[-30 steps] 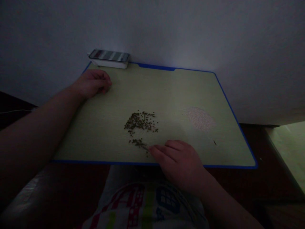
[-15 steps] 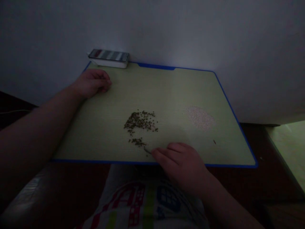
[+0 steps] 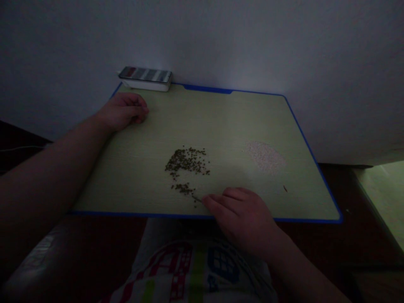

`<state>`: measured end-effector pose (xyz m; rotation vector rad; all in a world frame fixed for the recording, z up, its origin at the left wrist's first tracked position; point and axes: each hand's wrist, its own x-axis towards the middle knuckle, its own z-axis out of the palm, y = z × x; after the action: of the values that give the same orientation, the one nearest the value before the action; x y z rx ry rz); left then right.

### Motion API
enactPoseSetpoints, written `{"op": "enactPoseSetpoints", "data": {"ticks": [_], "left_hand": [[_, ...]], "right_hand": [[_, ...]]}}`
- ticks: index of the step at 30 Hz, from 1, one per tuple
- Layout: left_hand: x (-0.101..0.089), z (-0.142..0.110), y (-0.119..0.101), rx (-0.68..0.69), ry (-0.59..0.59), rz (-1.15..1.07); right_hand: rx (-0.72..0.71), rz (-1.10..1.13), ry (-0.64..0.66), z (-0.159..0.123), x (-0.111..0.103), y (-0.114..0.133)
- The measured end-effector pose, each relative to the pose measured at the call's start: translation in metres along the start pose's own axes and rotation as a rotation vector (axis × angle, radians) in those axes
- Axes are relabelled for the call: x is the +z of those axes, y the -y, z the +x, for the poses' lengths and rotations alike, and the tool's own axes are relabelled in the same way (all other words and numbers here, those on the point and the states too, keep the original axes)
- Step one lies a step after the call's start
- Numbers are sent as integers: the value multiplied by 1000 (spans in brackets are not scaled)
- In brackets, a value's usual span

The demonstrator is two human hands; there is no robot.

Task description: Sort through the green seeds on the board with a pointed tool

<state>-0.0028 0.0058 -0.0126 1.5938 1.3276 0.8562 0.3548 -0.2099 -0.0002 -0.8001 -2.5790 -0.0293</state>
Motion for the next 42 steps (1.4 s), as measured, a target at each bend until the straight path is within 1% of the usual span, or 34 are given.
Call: {"op": "enactPoseSetpoints", "data": {"ticks": [4, 10, 17, 26, 30, 35, 42], "left_hand": [[-3, 4, 6, 20, -8, 29], [-7, 8, 16, 84, 29, 105], [-8, 7, 15, 103, 57, 182], [-7, 8, 15, 79, 37, 157], [-6, 8, 15, 86, 32, 112], [-5, 9, 15, 62, 5, 61], [-6, 6, 12, 61, 32, 108]], "right_hand": [[20, -37, -6, 0, 3, 1], [94, -69, 11, -4, 6, -3], [40, -42, -11, 2, 10, -4], [19, 11, -30, -1, 0, 2], [23, 15, -33, -1, 1, 1], [9, 12, -15, 1, 4, 1], [84, -53, -12, -1, 5, -2]]}}
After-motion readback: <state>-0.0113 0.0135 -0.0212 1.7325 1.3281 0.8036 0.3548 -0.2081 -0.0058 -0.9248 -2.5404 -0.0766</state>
